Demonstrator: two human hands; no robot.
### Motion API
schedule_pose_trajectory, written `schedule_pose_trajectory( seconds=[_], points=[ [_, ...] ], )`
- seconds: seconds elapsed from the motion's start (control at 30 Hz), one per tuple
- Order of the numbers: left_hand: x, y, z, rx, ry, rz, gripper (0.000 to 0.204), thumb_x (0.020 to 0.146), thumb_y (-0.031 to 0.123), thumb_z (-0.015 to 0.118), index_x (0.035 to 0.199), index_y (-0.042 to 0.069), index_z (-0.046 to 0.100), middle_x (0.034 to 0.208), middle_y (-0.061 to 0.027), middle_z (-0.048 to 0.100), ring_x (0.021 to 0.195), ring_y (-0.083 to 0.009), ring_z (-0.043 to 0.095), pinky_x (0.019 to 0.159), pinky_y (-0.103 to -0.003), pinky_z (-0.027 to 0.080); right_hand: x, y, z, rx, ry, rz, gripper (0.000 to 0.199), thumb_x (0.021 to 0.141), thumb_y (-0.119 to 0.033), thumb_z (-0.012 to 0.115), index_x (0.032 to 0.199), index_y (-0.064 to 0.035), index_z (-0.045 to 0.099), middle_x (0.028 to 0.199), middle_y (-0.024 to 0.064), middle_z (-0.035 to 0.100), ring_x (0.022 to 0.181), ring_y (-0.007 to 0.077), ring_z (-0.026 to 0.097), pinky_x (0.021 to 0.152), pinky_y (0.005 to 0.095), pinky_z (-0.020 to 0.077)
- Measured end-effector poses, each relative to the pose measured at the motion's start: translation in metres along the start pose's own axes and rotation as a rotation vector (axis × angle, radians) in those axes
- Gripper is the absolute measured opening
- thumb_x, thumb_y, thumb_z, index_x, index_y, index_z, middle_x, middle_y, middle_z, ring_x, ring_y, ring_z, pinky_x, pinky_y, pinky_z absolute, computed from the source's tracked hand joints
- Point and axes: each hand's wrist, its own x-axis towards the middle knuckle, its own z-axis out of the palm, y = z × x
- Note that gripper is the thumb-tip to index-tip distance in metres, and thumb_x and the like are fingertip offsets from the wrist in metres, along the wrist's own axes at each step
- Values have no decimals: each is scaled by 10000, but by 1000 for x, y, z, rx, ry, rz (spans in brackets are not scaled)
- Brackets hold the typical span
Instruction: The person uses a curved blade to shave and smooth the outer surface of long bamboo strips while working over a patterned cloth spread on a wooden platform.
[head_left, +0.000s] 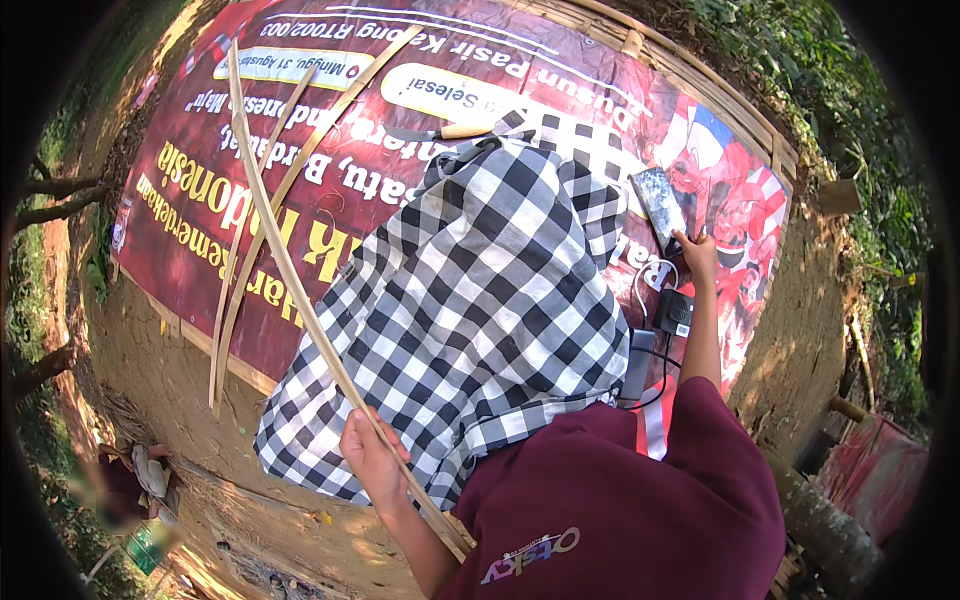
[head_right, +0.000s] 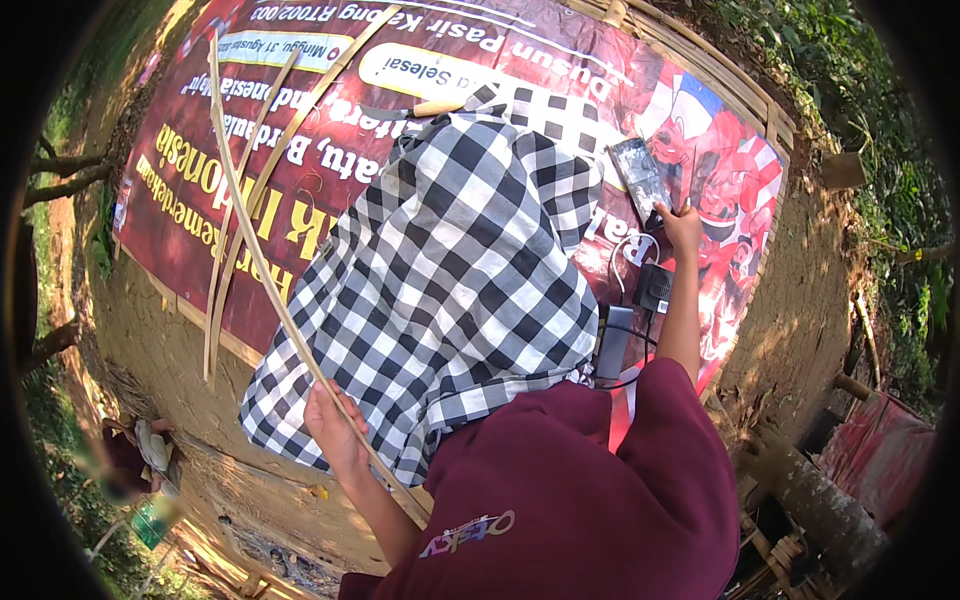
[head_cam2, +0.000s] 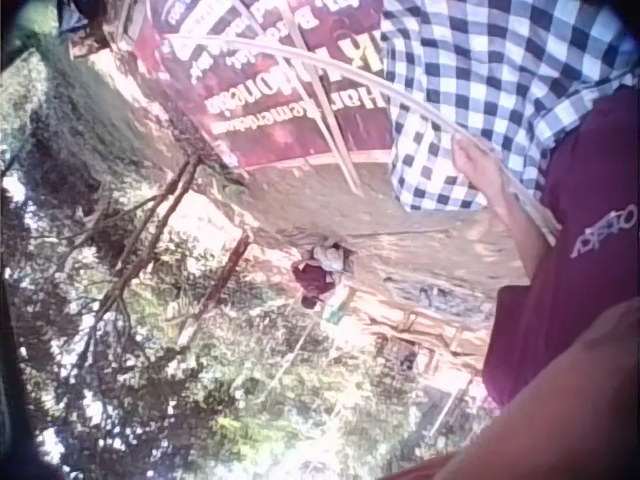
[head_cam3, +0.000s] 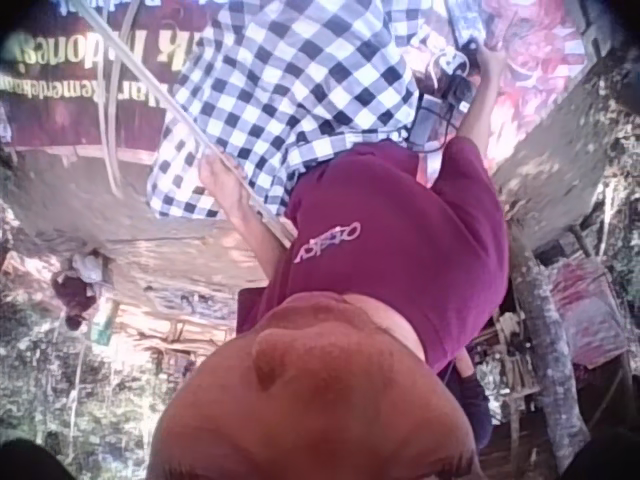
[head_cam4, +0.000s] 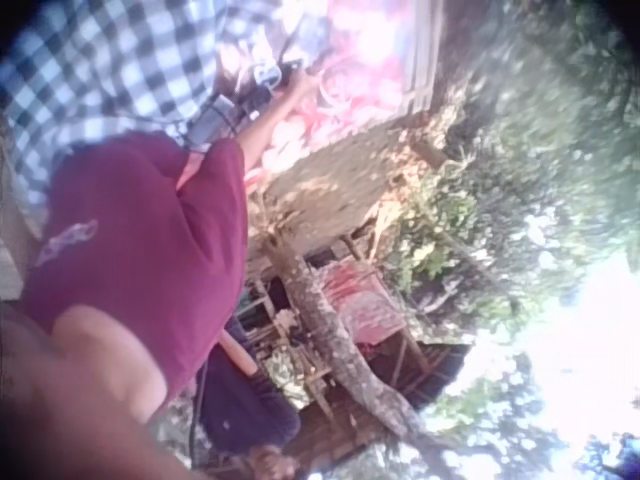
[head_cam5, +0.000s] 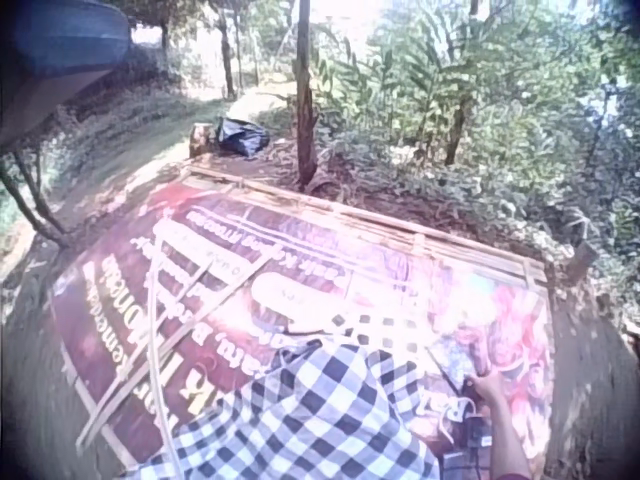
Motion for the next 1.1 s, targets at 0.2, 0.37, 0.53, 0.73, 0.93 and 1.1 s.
schedule_pose_trajectory(
  seconds=[0.2,0.37,0.53,0.73,0.93,1.1],
  points=[
    [7,-7,-12,-34,18,3,328,1017,342,427,847,70,498,524,4,430,358,-53,370,304,-187,300,-13,-24,-9,-25,-35,135,599,657,-494,820,686,-32,441,652,108,546,572,244,565,532,395,454],
    [14,-15,-24,-29,29,-13,332,1019,334,421,837,68,499,529,0,448,356,-53,382,304,-188,317,-32,-47,4,-429,90,-335,649,584,-455,857,901,16,544,912,165,580,840,345,587,755,438,466],
    [13,-19,-34,-54,14,-29,332,1023,318,409,831,63,499,529,-3,458,350,-57,396,308,-193,334,-26,-38,1,-387,88,-291,656,580,-425,865,941,24,551,919,178,605,872,348,600,762,427,472],
    [16,-23,-42,-126,22,-63,341,1023,291,414,794,52,497,539,-7,475,363,-52,414,334,-203,352,4,-6,-13,-517,134,-297,742,556,-571,842,847,60,581,823,213,612,791,397,600,726,461,484],
    [20,-16,-51,-103,15,-63,352,1019,281,422,795,26,515,551,-21,501,376,-60,452,352,-211,365,-19,-123,-18,-105,225,-617,488,991,-418,440,808,32,485,652,175,500,598,326,478,580,451,379],
    [17,-9,-56,-99,4,-5,334,1010,269,444,808,17,529,556,-26,512,378,-62,456,354,-216,359,-141,-275,7,362,-159,-1015,348,1021,-300,411,829,-11,432,618,47,392,533,126,330,498,302,289]
  ],
)
